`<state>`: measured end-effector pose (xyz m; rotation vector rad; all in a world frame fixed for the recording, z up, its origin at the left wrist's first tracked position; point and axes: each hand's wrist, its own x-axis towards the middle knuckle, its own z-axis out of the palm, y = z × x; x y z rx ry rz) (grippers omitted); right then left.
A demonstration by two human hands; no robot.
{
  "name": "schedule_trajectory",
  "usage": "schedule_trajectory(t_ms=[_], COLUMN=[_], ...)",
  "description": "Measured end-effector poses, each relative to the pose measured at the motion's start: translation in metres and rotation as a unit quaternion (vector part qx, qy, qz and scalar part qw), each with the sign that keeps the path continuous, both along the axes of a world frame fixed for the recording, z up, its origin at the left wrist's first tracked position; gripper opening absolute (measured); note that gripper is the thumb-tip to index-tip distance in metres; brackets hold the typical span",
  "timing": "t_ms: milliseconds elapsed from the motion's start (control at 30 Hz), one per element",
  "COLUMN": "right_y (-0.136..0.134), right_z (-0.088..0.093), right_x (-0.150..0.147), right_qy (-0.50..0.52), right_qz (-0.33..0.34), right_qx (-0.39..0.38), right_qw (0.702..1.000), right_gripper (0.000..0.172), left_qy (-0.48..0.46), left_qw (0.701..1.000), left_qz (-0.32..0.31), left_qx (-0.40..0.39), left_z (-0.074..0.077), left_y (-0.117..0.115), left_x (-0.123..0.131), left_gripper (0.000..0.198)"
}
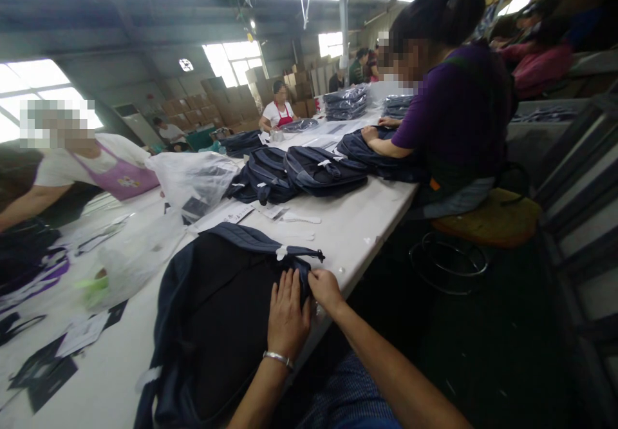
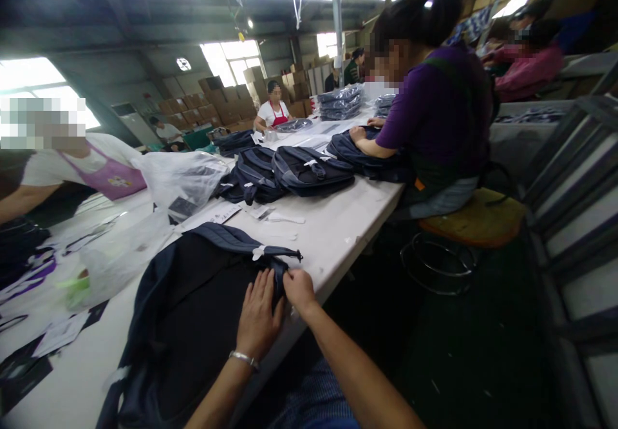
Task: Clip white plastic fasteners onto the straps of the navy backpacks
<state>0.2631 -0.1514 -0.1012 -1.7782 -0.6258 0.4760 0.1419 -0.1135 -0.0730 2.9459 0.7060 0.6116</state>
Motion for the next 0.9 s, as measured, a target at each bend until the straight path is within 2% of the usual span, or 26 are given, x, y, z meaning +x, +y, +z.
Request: schedule_trajectory(t_ms=[100,167,233,300,333,433,500,600,667,767,900], right_y=[-0.008,-0.017,-0.024,-0.026,-0.025,-0.01,0.002,0.011,0.012,0.011,0.005], right_z=[0.001,0.009,0.022,0.038,0.045,0.052,0.043,0.021,0.012,0.009,0.012], right_x=[0.006,0.003,-0.004,-0.013,-0.017,-0.024,-0.025,-0.023,-0.019,-0.017,-0.024], right_qy=[0.042,0.008,-0.099,-0.222,-0.274,-0.409,-0.488,-0.561,-0.587,-0.613,-0.63], right_qz=[-0.007,-0.037,-0.044,-0.001,0.036,0.181,0.267,0.32,0.322,0.318,0.276], right_qx=[0.024,0.062,0.086,0.105,0.114,0.097,0.048,-0.011,-0.029,-0.029,-0.04], right_qw=[0.999,0.997,0.99,0.969,0.954,0.889,0.83,0.763,0.742,0.723,0.725], right_gripper=[0.034,0.036,0.035,0.034,0.035,0.04,0.045,0.046,0.048,0.049,0.048], left_qy=[-0.009,-0.021,-0.052,-0.101,-0.126,-0.136,-0.099,-0.055,-0.049,-0.059,-0.066], left_qw=[0.999,0.993,0.974,0.951,0.948,0.973,0.985,0.984,0.985,0.988,0.98], left_qz=[-0.023,-0.048,-0.073,-0.073,-0.06,0.02,0.092,0.159,0.156,0.126,0.184], left_qx=[-0.028,-0.103,-0.21,-0.281,-0.287,-0.187,-0.107,-0.063,-0.063,-0.071,-0.047], left_z=[-0.01,-0.003,0.01,0.025,0.03,0.032,0.021,0.002,-0.003,0.002,0.002], left_y=[0.001,0.006,0.011,0.014,0.015,0.01,0.005,-0.001,-0.003,-0.004,-0.004], left_x=[0.0,-0.003,-0.014,-0.034,-0.046,-0.087,-0.108,-0.123,-0.126,-0.138,-0.166], left_gripper=[0.057,0.056,0.046,0.036,0.035,0.035,0.041,0.054,0.055,0.047,0.048])
